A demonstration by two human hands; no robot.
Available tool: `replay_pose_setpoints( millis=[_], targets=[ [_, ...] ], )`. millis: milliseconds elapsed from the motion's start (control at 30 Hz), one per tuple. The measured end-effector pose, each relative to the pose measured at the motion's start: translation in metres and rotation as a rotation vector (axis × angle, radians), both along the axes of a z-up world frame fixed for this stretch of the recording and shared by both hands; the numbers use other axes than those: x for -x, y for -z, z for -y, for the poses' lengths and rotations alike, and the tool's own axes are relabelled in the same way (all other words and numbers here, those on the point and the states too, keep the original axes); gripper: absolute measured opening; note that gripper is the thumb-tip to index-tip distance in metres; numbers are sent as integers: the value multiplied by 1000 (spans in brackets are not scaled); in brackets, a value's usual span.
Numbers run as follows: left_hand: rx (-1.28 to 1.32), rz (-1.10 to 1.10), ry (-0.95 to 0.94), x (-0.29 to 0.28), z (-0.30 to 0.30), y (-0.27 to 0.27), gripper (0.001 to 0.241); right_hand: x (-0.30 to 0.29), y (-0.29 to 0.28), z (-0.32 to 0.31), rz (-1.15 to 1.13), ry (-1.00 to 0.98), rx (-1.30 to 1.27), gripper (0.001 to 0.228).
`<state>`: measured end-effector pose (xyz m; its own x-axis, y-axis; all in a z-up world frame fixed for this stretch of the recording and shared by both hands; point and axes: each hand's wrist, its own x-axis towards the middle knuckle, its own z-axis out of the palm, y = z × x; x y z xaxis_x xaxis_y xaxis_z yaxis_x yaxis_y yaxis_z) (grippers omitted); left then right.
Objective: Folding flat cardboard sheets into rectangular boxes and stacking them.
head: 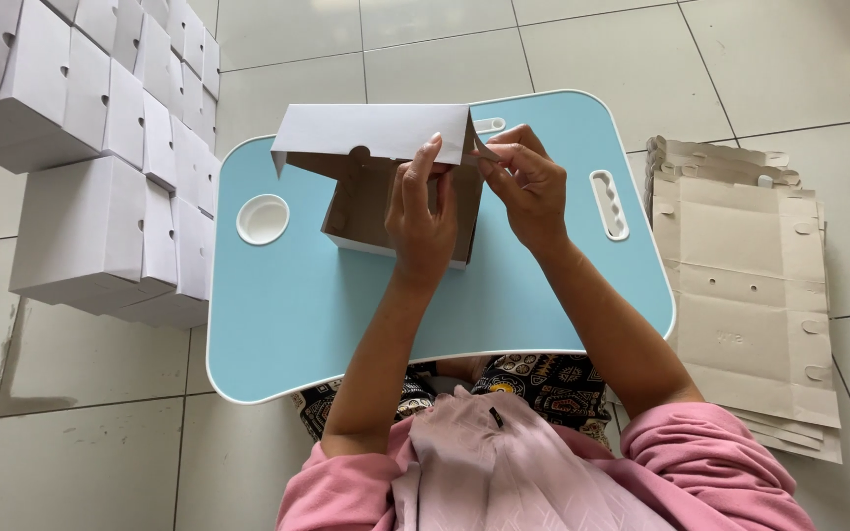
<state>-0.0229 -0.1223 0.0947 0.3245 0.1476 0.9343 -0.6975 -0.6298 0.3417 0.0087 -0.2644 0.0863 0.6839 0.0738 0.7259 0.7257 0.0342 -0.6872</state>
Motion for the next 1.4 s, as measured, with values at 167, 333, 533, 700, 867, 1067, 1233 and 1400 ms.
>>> replay_pose_setpoints(
  millis=[167, 333, 533, 700, 867, 1067, 1233, 1400],
  targets=[
    [37, -21, 2, 1, 2, 4, 47, 1, 1, 2, -38, 3, -1, 14],
    [58, -34, 22, 1, 1, 0, 48, -1, 0, 2, -38, 14, -3, 15],
    [98, -90, 38, 5, 7, 3, 41, 2, -3, 2, -88, -50, -54, 14],
    [324, -155, 103, 7, 8, 10, 27, 1, -3, 2, -83, -51, -50, 14],
    [277, -96, 92, 3, 6, 4, 16, 2, -3, 4, -73, -67, -32, 14],
    [146, -56, 66, 2, 5, 15, 16, 6, -6, -1, -38, -31, 11, 13],
    [130, -50, 90, -1, 5, 21, 15, 3, 5, -6, 12, 10, 16, 8],
    [84, -46, 82, 5, 7, 19, 25, 3, 10, -12, 96, 36, 32, 14]
  ],
)
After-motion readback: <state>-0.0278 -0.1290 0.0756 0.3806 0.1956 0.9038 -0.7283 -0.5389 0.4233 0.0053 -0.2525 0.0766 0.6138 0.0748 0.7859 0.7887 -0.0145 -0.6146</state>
